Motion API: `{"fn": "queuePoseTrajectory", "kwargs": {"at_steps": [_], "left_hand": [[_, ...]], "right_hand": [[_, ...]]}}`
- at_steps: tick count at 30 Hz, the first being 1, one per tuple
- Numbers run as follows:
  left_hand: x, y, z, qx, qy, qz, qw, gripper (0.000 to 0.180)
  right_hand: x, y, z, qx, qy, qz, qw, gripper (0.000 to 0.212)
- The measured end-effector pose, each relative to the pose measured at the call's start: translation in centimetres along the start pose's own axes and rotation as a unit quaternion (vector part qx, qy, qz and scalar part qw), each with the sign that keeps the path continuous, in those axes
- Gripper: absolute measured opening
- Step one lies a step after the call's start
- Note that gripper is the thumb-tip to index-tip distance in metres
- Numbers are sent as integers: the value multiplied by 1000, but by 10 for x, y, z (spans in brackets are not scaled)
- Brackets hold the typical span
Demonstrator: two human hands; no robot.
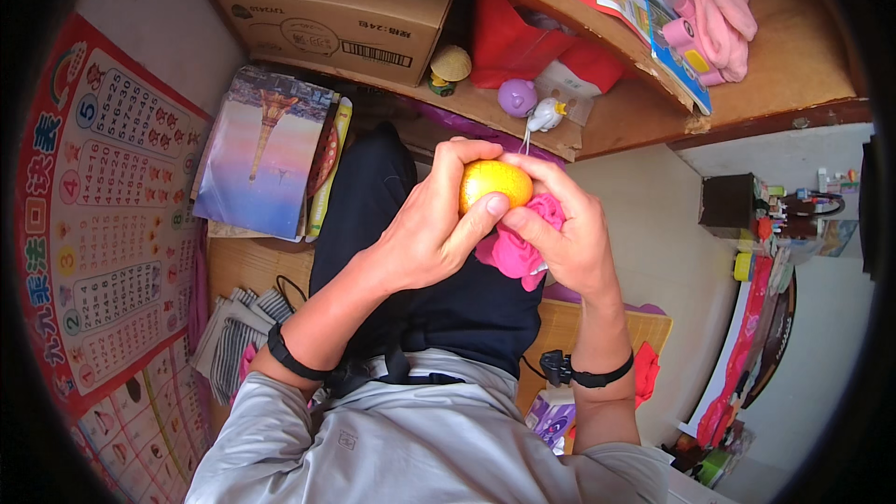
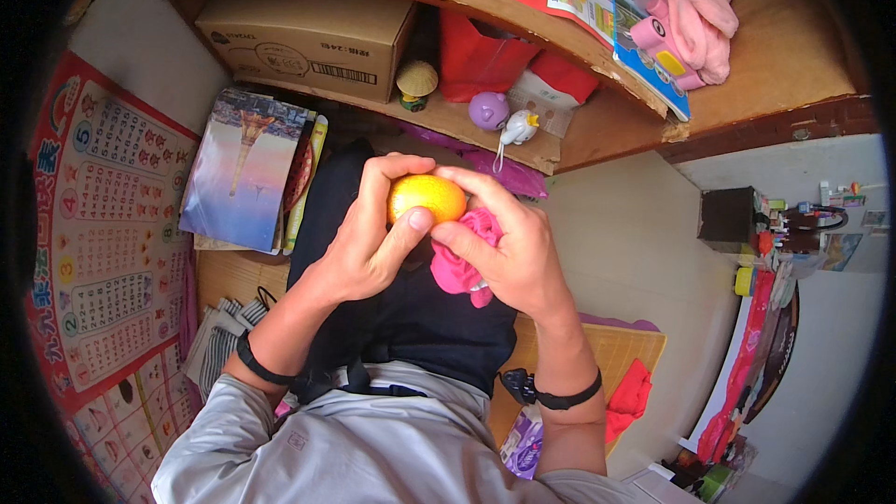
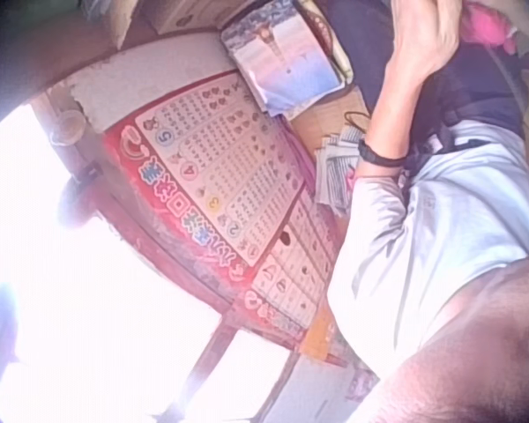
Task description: Clean various small decorative and household objects with a pink cloth.
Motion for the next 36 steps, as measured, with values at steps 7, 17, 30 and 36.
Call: {"fn": "queuePoseTrajectory", "kwargs": {"at_steps": [7,17,30,36], "left_hand": [[-14,-11,0,14,-81,-20,996,57],[12,16,-9,-87,55,57,993,64],[21,-9,4,18,34,17,999,85],[21,5,-1,-46,-11,95,994,73]], "right_hand": [[-51,-8,-3,65,-129,-56,988,44],[22,14,7,83,69,224,969,34],[4,-2,-24,164,38,198,966,36],[-44,4,-20,139,-179,-54,972,39]]}}
Point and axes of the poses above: each hand's wrist, its own z-axis towards the middle knuckle, its own y-axis out of the palm, x = y × z, the point moved 10 cm from there along z, towards the middle knuckle, and after that the axes turned 6 degrees about -y, right-handed, at the moved point
